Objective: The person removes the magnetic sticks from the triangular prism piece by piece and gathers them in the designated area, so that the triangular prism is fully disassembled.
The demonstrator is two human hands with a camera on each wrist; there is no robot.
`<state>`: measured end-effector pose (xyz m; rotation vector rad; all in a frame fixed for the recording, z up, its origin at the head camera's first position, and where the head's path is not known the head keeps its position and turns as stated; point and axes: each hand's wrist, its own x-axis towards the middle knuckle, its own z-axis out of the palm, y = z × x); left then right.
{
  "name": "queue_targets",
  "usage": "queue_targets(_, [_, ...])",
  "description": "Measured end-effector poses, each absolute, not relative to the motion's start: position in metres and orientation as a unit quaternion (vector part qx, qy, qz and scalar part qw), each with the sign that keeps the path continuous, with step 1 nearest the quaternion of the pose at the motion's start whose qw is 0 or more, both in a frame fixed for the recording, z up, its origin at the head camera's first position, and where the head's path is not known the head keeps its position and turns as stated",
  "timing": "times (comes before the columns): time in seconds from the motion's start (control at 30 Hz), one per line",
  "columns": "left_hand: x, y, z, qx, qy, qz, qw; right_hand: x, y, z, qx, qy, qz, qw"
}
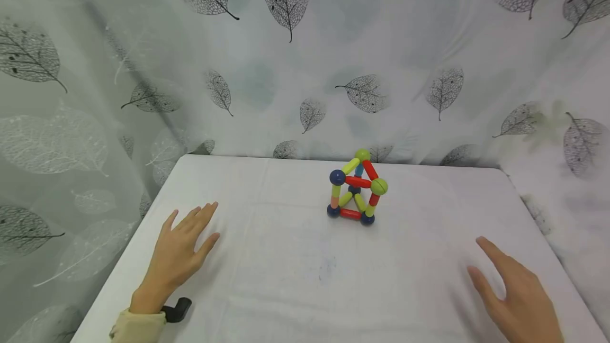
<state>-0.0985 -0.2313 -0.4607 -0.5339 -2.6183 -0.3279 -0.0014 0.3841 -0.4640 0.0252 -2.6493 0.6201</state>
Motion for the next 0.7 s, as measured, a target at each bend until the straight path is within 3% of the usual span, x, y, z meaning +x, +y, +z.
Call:
queue_targets(0.2, [-0.093, -0.210, -0.470, -0.168, -0.942, -0.182, 0.225, -0.004, 0.362, -0.465, -0.050, -0.930, 0.299, 0.206])
queue_targets(0.7, [-0.093, -0.172, -0.478, -0.135, -0.916, -0.323, 0.194, -0.010, 0.325, -0.465, -0.033, -0.879, 0.441, 0.178])
